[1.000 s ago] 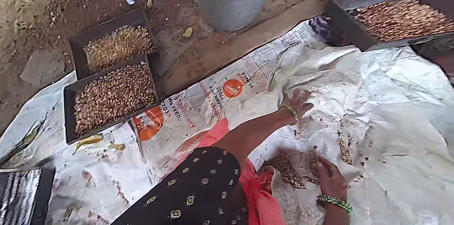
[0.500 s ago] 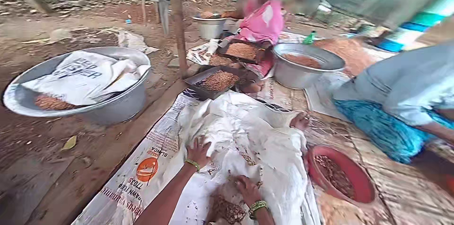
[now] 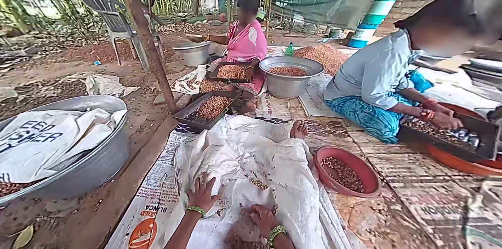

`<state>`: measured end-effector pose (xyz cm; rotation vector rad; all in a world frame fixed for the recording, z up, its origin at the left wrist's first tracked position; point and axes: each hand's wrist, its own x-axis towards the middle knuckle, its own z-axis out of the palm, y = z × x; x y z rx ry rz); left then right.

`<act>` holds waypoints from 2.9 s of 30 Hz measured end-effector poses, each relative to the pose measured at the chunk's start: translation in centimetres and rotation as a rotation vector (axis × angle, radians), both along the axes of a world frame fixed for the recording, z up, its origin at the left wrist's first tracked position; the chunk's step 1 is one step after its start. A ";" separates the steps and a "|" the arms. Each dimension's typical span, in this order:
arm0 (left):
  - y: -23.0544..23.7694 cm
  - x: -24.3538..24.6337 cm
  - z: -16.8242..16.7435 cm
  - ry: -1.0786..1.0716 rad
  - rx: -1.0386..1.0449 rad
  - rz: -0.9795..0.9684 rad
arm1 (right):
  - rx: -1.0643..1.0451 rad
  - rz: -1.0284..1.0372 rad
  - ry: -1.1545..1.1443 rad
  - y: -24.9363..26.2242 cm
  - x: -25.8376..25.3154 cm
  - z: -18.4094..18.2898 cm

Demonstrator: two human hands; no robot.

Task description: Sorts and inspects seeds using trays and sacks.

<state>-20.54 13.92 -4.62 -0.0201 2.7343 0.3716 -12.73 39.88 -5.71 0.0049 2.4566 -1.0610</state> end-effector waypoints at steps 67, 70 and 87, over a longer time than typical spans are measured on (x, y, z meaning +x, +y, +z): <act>-22.4 -10.2 -1.1 0.237 1.317 1.047 | 0.144 -0.081 0.056 -1.3 -0.3 -2.5; -17.6 -16.7 -2.0 0.145 1.282 0.922 | 0.145 -0.148 0.043 -1.2 -0.2 -2.5; -5.5 -32.4 1.8 0.205 1.353 1.066 | 0.113 0.021 0.079 -1.1 -1.6 1.0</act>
